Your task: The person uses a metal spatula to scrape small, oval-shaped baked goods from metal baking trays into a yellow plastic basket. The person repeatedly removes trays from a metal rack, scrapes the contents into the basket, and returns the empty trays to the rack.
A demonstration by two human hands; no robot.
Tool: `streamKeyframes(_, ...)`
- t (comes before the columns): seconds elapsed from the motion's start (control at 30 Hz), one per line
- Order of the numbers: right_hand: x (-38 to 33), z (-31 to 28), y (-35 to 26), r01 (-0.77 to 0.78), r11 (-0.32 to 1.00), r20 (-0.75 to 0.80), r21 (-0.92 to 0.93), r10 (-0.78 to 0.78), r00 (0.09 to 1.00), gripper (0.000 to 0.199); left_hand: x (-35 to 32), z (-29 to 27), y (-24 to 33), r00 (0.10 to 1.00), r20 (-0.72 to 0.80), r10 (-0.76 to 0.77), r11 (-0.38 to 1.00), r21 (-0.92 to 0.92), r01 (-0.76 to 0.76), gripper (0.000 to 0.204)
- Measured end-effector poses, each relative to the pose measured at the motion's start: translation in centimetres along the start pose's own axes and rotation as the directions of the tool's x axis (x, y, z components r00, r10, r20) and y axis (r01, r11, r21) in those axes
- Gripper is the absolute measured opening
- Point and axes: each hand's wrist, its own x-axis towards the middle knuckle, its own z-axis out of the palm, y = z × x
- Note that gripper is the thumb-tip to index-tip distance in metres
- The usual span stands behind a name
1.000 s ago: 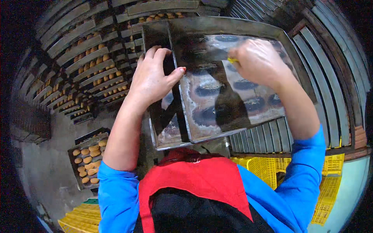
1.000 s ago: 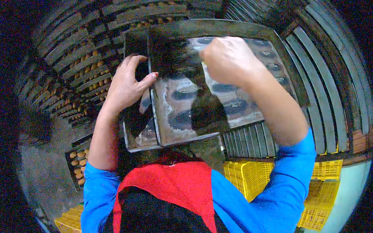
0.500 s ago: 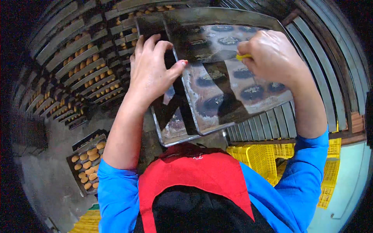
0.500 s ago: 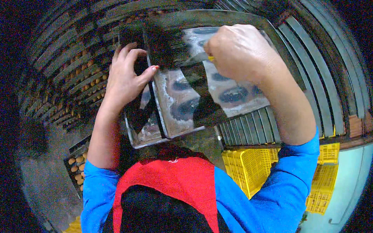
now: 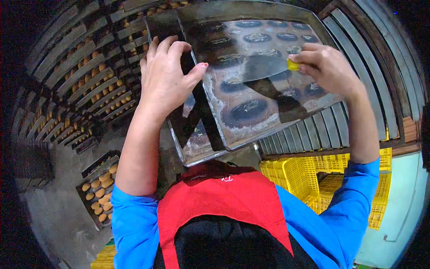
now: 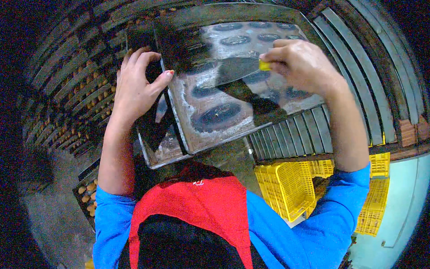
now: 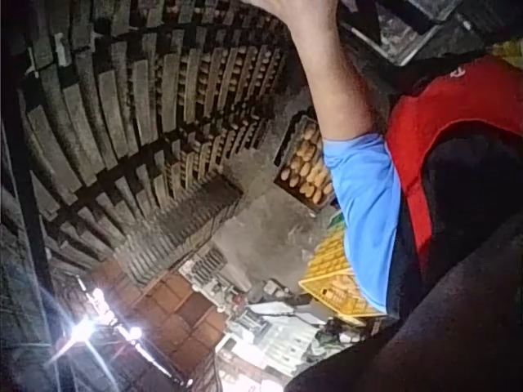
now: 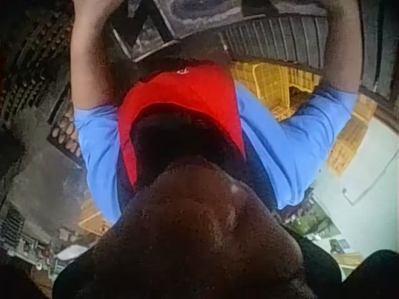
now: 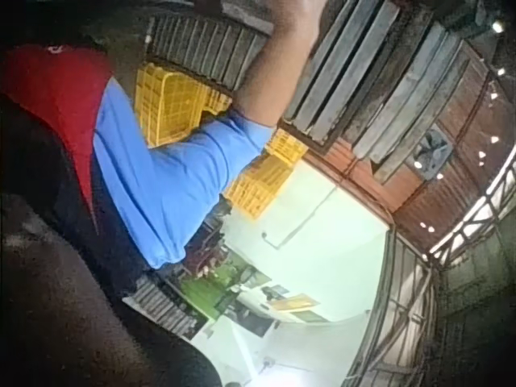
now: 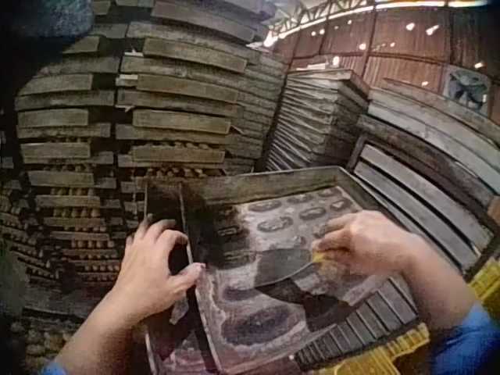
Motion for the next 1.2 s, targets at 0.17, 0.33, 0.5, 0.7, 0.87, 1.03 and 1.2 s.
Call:
streamKeyframes(0.17,0.6,0.3,0.4,0.036,0.999,-0.013,-0.04,-0.036,0.999,0.021,0.1,0.1,-0.2,1.0,-0.005,0.022,1.0,0.006,-0.022,0.044)
streamKeyframes(0.33,0.9,-0.4,0.3,0.042,0.999,0.022,-0.035,-0.041,0.999,0.021,-0.1,0.1,0.1,0.997,-0.048,0.066,0.99,0.127,-0.06,0.044)
streamKeyframes(0.5,1.6,0.3,0.0,0.086,0.996,0.007,-0.028,-0.086,0.996,0.02,0.0,0.0,0.0,0.999,-0.023,0.045,0.996,0.083,-0.043,0.045)
streamKeyframes(0.7,2.0,0.1,-0.6,0.133,0.991,-0.003,-0.003,-0.133,0.991,0.02,0.0,-0.2,0.1,0.998,-0.02,0.052,0.996,0.078,-0.05,0.045)
streamKeyframes(0.87,1.1,-1.3,-0.2,0.115,0.993,0.039,-0.019,-0.114,0.993,0.018,-0.1,-0.2,0.0,0.998,-0.032,0.054,0.993,0.104,-0.05,0.044)
streamKeyframes(1.03,0.9,-0.3,-4.7,-0.014,0.988,-0.027,-0.152,0.01,1.0,0.015,-0.1,-0.1,-0.2,0.999,-0.032,0.042,0.999,0.031,-0.041,0.043)
streamKeyframes(1.2,1.5,0.9,-6.0,-0.134,0.944,-0.067,-0.302,0.119,0.991,0.011,-0.1,-0.1,-0.1,0.998,-0.045,0.05,0.997,0.054,-0.048,0.043)
